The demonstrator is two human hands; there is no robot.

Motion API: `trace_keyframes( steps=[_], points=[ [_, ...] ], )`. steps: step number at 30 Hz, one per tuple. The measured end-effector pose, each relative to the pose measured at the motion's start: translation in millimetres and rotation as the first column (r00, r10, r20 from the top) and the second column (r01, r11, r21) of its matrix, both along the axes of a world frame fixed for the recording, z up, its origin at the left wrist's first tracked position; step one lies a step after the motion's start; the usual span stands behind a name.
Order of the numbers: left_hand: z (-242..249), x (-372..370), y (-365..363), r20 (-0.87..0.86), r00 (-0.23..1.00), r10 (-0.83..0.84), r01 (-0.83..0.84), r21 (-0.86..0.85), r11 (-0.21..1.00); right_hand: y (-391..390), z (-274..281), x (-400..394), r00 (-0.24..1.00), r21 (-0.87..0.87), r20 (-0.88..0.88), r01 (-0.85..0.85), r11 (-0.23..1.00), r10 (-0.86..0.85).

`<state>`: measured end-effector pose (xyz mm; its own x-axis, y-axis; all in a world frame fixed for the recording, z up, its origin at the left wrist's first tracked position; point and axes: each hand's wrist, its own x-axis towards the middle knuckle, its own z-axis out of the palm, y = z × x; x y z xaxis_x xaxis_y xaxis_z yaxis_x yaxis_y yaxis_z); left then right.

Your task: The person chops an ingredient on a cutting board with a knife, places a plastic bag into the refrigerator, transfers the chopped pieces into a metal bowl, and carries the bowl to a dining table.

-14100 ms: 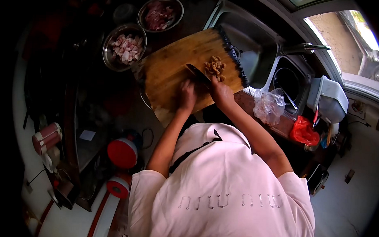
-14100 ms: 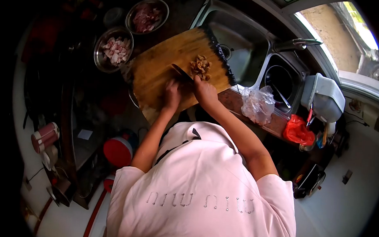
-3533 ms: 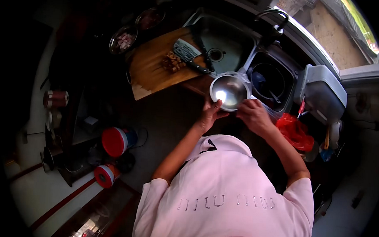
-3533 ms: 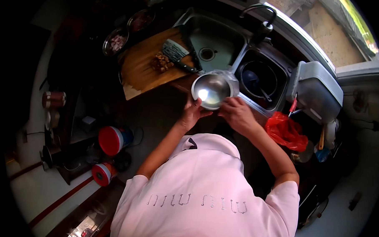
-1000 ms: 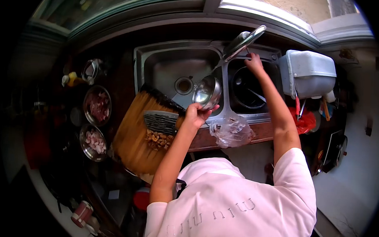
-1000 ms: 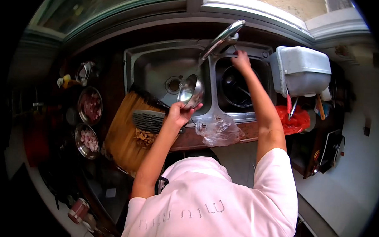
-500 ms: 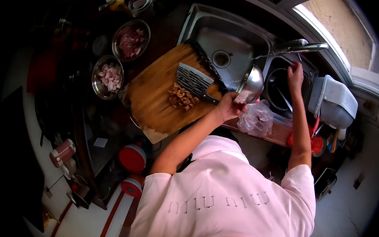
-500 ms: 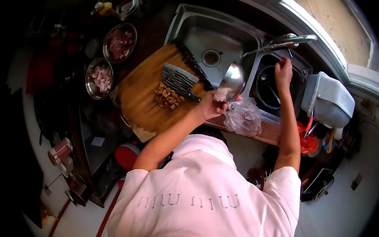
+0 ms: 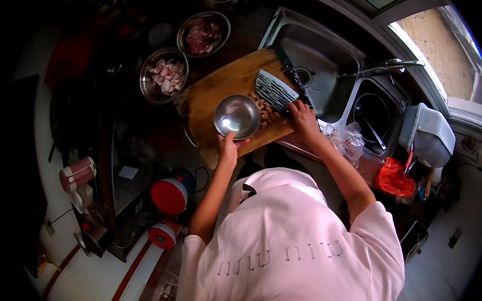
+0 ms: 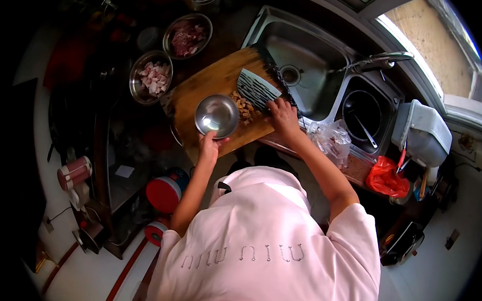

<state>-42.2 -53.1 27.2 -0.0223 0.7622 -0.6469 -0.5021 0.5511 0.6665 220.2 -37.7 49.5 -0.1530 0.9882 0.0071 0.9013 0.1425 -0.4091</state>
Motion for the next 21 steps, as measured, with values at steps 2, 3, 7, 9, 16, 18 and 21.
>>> trace_keyframes(
  steps=[2, 3, 7, 9, 16, 18, 21],
  points=[
    [-25.7, -26.4, -9.0, -0.007, 0.997, 0.077, -0.077, -0.021, 0.997, 1.1, -10.3, -4.0, 0.999, -0.077, 0.038, -0.002, 0.997, 0.004],
    [-32.8, -32.1, -11.9, -0.008, 0.994, 0.110, -0.111, -0.028, 0.993, 3.4, -15.9, -3.6, 0.998, -0.115, 0.058, -0.001, 0.993, 0.007],
    [-25.5, -37.1, -19.3, -0.053, 0.988, 0.148, -0.150, -0.026, 0.988, 3.1, -33.6, -1.6, 0.992, 0.001, 0.125, 0.016, 1.000, -0.016],
    [-5.7, -28.9, -17.8, -0.097, 0.983, 0.154, -0.162, -0.082, 0.983, -0.1, -23.9, -0.8, 0.987, 0.059, 0.148, 0.061, 0.996, -0.069],
    [-21.1, -2.2, -56.5, -0.215, 0.921, -0.325, 0.276, -0.228, 0.934, -37.0, -24.0, 12.0, 0.702, -0.355, -0.365, 0.503, 0.788, -0.612],
    [-25.9, 17.6, -57.9, -0.576, 0.695, -0.430, 0.540, 0.023, 0.842, -49.7, -30.4, 12.7, 0.539, -0.549, -0.430, 0.481, 0.684, -0.724],
    [7.3, 43.5, -27.6, -0.946, 0.276, -0.173, 0.721, 0.084, 0.687, -58.2, -49.1, 8.1, 0.512, -0.491, -0.530, 0.465, 0.737, -0.676]
  ],
)
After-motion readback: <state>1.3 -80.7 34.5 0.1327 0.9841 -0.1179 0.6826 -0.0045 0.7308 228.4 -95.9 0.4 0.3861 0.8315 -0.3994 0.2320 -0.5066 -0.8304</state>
